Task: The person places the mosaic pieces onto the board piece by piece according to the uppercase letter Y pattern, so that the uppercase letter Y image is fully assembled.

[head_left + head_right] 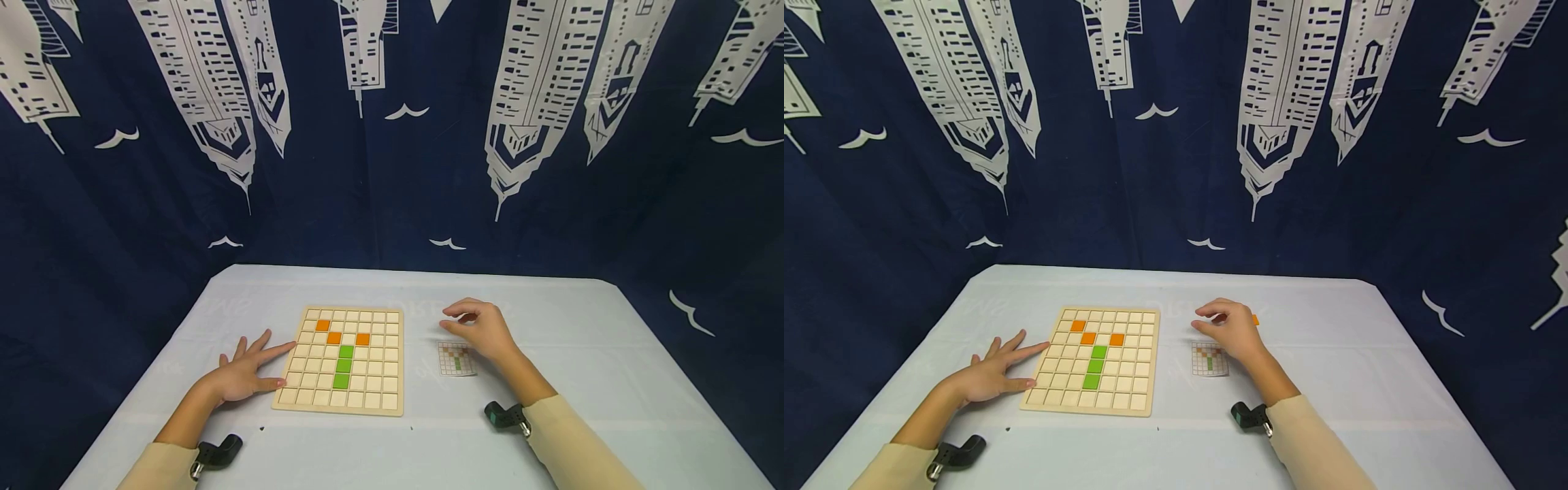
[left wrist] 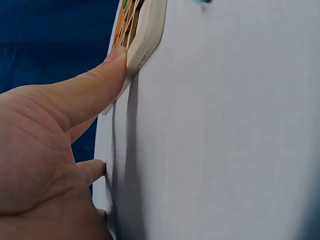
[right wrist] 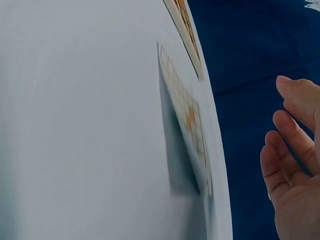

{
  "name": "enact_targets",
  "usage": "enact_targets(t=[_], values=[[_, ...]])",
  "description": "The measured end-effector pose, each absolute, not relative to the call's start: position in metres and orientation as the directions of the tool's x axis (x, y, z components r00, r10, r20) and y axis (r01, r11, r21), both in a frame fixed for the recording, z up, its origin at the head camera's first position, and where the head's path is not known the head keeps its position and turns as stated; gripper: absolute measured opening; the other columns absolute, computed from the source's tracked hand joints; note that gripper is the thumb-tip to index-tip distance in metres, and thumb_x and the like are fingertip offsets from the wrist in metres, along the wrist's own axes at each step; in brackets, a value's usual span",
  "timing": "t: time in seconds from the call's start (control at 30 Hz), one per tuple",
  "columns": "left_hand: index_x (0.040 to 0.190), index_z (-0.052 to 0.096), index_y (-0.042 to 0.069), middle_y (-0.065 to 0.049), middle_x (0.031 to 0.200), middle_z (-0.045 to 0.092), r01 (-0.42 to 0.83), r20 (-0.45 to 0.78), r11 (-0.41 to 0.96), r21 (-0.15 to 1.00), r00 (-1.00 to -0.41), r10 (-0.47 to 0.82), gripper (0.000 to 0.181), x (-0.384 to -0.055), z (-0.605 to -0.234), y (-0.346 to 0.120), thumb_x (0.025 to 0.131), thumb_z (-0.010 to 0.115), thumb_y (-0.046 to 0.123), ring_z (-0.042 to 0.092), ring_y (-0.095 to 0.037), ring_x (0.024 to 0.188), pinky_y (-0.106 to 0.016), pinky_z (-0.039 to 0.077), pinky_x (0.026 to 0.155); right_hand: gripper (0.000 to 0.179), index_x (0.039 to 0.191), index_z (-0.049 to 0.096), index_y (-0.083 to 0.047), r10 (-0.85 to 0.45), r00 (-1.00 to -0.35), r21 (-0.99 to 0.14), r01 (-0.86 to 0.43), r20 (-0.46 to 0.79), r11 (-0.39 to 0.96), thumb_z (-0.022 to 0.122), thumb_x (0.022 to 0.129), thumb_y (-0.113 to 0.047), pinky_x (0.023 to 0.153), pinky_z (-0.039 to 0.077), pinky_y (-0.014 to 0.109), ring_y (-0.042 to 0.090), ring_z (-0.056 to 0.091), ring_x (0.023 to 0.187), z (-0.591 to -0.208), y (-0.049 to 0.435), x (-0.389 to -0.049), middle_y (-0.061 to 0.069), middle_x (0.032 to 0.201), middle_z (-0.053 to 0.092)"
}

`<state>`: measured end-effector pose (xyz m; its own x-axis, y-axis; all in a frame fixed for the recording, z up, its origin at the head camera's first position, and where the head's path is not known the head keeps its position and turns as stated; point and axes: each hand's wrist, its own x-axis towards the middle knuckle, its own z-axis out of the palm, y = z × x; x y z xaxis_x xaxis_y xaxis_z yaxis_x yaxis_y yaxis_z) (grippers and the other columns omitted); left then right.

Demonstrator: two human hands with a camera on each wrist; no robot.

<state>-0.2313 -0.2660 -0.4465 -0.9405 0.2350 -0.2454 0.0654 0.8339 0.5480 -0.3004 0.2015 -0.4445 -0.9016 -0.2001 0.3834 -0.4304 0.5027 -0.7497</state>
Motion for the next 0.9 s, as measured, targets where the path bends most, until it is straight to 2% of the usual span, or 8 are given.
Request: enact_targets(t=[0.2, 0.47, 0.73, 0.9], values=[[0.155, 0.046, 0.027, -0.03, 0.169, 0.003, 0.056, -0.252, 0.834, 0.548, -0.94, 0.229, 0.086, -0.23, -0.446, -0.265, 0.08, 0.08, 0.053, -0.016, -0.066, 0.148, -0.088, -0.014, 0.104, 0.025, 0.102, 0.08, -0.003, -0.173, -0.905, -0.745, -0.42, 0.39, 0.518, 0.088, 0.082, -0.015, 0.084, 0.062, 0.044, 0.023, 0.072, 0.093, -0.445, 0.218, -0.302, 0.009, 0.105, 0.078], [0.155, 0.046, 0.026, -0.031, 0.169, 0.003, 0.058, -0.251, 0.837, 0.544, -0.941, 0.228, 0.086, -0.231, -0.445, -0.265, 0.08, 0.08, 0.053, -0.016, -0.066, 0.148, -0.088, -0.013, 0.103, 0.027, 0.105, 0.08, -0.005, -0.128, -0.924, -0.739, -0.367, 0.361, 0.565, 0.088, 0.082, -0.018, 0.085, 0.062, 0.041, 0.016, 0.072, 0.091, -0.442, 0.24, -0.306, 0.007, 0.109, 0.079], [0.155, 0.047, 0.027, -0.03, 0.169, 0.004, 0.056, -0.246, 0.834, 0.549, -0.943, 0.225, 0.087, -0.231, -0.447, -0.265, 0.079, 0.081, 0.053, -0.015, -0.065, 0.148, -0.088, -0.013, 0.104, 0.033, 0.109, 0.079, -0.005, -0.131, -0.928, -0.713, -0.353, 0.348, 0.606, 0.088, 0.083, -0.022, 0.089, 0.062, 0.042, 0.029, 0.075, 0.098, -0.446, 0.258, -0.31, 0.009, 0.113, 0.078], [0.155, 0.046, 0.027, -0.03, 0.169, 0.004, 0.062, -0.245, 0.841, 0.537, -0.943, 0.226, 0.087, -0.231, -0.448, -0.265, 0.08, 0.08, 0.053, -0.014, -0.066, 0.148, -0.088, -0.011, 0.103, 0.033, 0.111, 0.078, -0.003, -0.139, -0.929, -0.723, -0.356, 0.344, 0.591, 0.087, 0.082, -0.017, 0.089, 0.061, 0.043, 0.033, 0.075, 0.102, -0.446, 0.265, -0.313, 0.012, 0.117, 0.076]])
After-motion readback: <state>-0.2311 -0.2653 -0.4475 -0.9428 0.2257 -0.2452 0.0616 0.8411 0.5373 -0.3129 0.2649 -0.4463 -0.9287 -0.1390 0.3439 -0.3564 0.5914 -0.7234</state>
